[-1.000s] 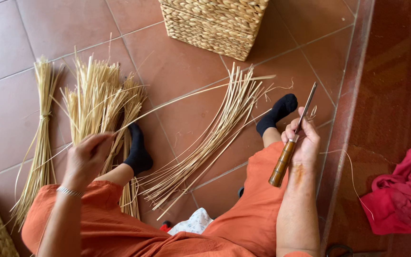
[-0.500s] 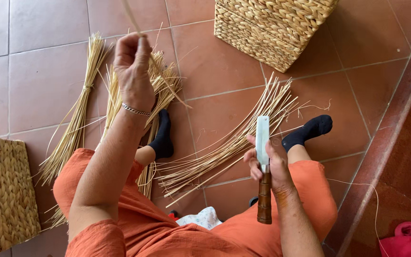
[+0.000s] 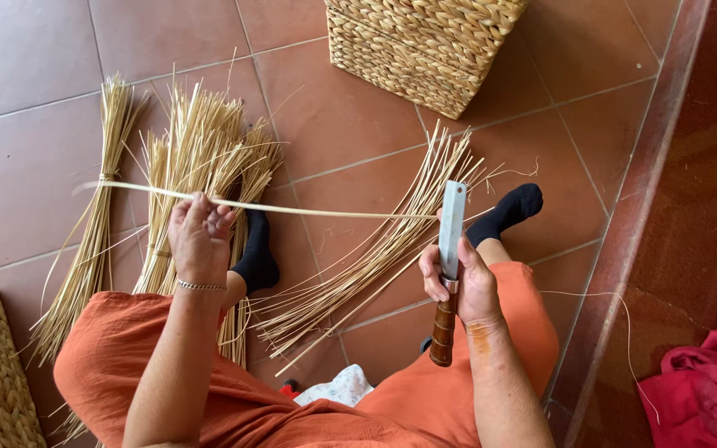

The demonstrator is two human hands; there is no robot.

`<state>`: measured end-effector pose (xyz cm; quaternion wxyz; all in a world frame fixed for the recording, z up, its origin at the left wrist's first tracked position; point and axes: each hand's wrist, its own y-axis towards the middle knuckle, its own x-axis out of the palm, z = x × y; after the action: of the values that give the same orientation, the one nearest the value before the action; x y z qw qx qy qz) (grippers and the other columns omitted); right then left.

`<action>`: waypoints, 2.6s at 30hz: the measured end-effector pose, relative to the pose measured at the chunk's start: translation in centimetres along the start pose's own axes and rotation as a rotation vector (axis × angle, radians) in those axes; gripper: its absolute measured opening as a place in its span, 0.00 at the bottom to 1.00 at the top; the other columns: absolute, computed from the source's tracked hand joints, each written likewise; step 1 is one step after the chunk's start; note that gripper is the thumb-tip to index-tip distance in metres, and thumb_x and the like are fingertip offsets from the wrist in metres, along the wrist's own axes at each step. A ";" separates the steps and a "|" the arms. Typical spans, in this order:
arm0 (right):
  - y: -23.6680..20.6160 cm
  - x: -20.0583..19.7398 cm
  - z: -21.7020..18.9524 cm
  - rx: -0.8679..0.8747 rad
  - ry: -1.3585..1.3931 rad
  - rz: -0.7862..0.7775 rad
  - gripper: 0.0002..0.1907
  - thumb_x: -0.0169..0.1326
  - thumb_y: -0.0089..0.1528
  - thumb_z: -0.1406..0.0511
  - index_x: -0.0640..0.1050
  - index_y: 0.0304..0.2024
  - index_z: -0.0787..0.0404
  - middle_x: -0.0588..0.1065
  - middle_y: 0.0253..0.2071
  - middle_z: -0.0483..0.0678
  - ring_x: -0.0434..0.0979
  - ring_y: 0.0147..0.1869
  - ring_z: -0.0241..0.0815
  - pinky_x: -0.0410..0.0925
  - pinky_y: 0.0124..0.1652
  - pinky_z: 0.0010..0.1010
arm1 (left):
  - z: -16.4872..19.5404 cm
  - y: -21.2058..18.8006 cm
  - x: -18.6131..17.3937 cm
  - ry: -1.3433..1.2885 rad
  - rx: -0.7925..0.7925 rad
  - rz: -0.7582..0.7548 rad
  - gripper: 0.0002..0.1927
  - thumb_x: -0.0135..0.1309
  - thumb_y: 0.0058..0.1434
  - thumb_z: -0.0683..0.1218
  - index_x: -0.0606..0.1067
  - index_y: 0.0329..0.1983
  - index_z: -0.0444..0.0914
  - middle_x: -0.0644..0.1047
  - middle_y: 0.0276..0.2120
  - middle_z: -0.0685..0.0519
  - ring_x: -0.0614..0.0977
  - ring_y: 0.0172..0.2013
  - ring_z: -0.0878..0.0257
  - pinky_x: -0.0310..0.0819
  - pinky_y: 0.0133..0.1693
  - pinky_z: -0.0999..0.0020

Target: The person sits on the floor and first ties a large bundle of rattan strands together with a thin strip. They then take individual rattan strands and use a small knife to split and shave them into thinner strips, setting processed strands aside.

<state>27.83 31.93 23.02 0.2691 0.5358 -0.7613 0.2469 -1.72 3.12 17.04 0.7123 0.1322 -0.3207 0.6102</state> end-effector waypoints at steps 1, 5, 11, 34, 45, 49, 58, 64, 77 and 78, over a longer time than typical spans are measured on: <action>0.0 0.2 -0.1 0.009 0.003 0.001 0.34 0.44 0.71 0.48 0.56 0.76 0.51 0.73 0.32 0.54 0.67 0.19 0.36 0.62 0.20 0.25 | -0.5 -0.3 -0.9 -0.025 -0.028 0.024 0.06 0.51 0.73 0.41 0.67 0.48 0.35 0.79 0.36 0.47 0.83 0.34 0.62 0.84 0.38 0.68; -0.2 0.8 -0.3 0.005 0.012 -0.077 0.34 0.46 0.72 0.50 0.55 0.77 0.51 0.72 0.33 0.54 0.66 0.19 0.35 0.62 0.20 0.24 | -2.2 -0.6 -3.5 -0.154 -0.112 0.052 0.06 0.52 0.73 0.41 0.69 0.47 0.34 0.79 0.36 0.46 0.83 0.34 0.61 0.84 0.38 0.69; -0.4 1.3 -0.1 0.016 -0.013 -0.056 0.32 0.48 0.71 0.50 0.58 0.73 0.52 0.73 0.33 0.55 0.66 0.18 0.35 0.62 0.19 0.23 | -2.3 -0.9 -5.0 -0.211 -0.148 0.100 0.05 0.53 0.72 0.41 0.70 0.46 0.34 0.79 0.37 0.46 0.84 0.35 0.61 0.85 0.39 0.69; 1.3 7.7 0.8 0.102 0.141 -0.307 0.36 0.44 0.72 0.47 0.55 0.77 0.53 0.70 0.27 0.52 0.60 0.16 0.34 0.59 0.19 0.24 | 1.2 -10.8 13.1 0.807 0.297 -0.753 0.07 0.62 0.65 0.44 0.79 0.43 0.37 0.73 0.35 0.55 0.75 0.35 0.67 0.72 0.37 0.72; 1.4 8.3 1.1 0.139 -0.014 -0.353 0.35 0.43 0.72 0.47 0.54 0.75 0.56 0.73 0.34 0.57 0.61 0.18 0.33 0.57 0.19 0.22 | 0.8 -10.1 12.1 0.536 -0.068 -0.790 0.08 0.61 0.65 0.44 0.81 0.45 0.37 0.72 0.32 0.61 0.69 0.32 0.74 0.65 0.34 0.74; 0.9 8.7 1.1 0.160 -0.010 -0.336 0.36 0.43 0.72 0.47 0.53 0.75 0.58 0.73 0.33 0.56 0.61 0.18 0.33 0.56 0.19 0.22 | 1.1 -9.9 12.2 0.532 -0.064 -0.846 0.07 0.61 0.66 0.43 0.82 0.43 0.35 0.72 0.32 0.61 0.68 0.33 0.75 0.65 0.35 0.75; 0.1 7.6 1.3 0.163 0.114 -0.367 0.34 0.43 0.73 0.49 0.57 0.74 0.61 0.73 0.30 0.56 0.60 0.15 0.34 0.57 0.16 0.24 | 2.2 -10.1 13.1 0.539 -0.191 -0.901 0.07 0.59 0.67 0.43 0.81 0.42 0.34 0.72 0.33 0.60 0.69 0.33 0.74 0.66 0.35 0.74; -0.4 7.3 1.2 0.166 0.143 -0.379 0.35 0.42 0.74 0.49 0.56 0.76 0.61 0.72 0.28 0.55 0.59 0.15 0.33 0.57 0.17 0.25 | 3.0 -9.9 14.0 0.632 -0.122 -0.968 0.06 0.59 0.67 0.43 0.81 0.41 0.35 0.71 0.31 0.60 0.68 0.31 0.74 0.65 0.33 0.73; -0.8 7.1 0.6 0.102 0.105 -0.384 0.34 0.45 0.73 0.50 0.58 0.75 0.59 0.71 0.28 0.54 0.59 0.16 0.33 0.59 0.20 0.25 | 3.7 -10.0 15.4 0.670 0.042 -1.057 0.06 0.60 0.65 0.43 0.82 0.44 0.38 0.79 0.34 0.57 0.78 0.35 0.72 0.75 0.38 0.72; -0.8 7.0 0.7 0.105 0.126 -0.391 0.34 0.45 0.73 0.50 0.57 0.75 0.59 0.71 0.28 0.54 0.59 0.16 0.33 0.59 0.20 0.25 | 3.8 -10.1 15.5 0.676 0.040 -1.059 0.06 0.60 0.65 0.42 0.82 0.44 0.38 0.78 0.33 0.57 0.78 0.35 0.72 0.74 0.38 0.72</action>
<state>26.57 26.46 27.33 0.3307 0.6700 -0.6106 0.2624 7.53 10.84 31.52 0.9774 0.0860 0.0427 0.1886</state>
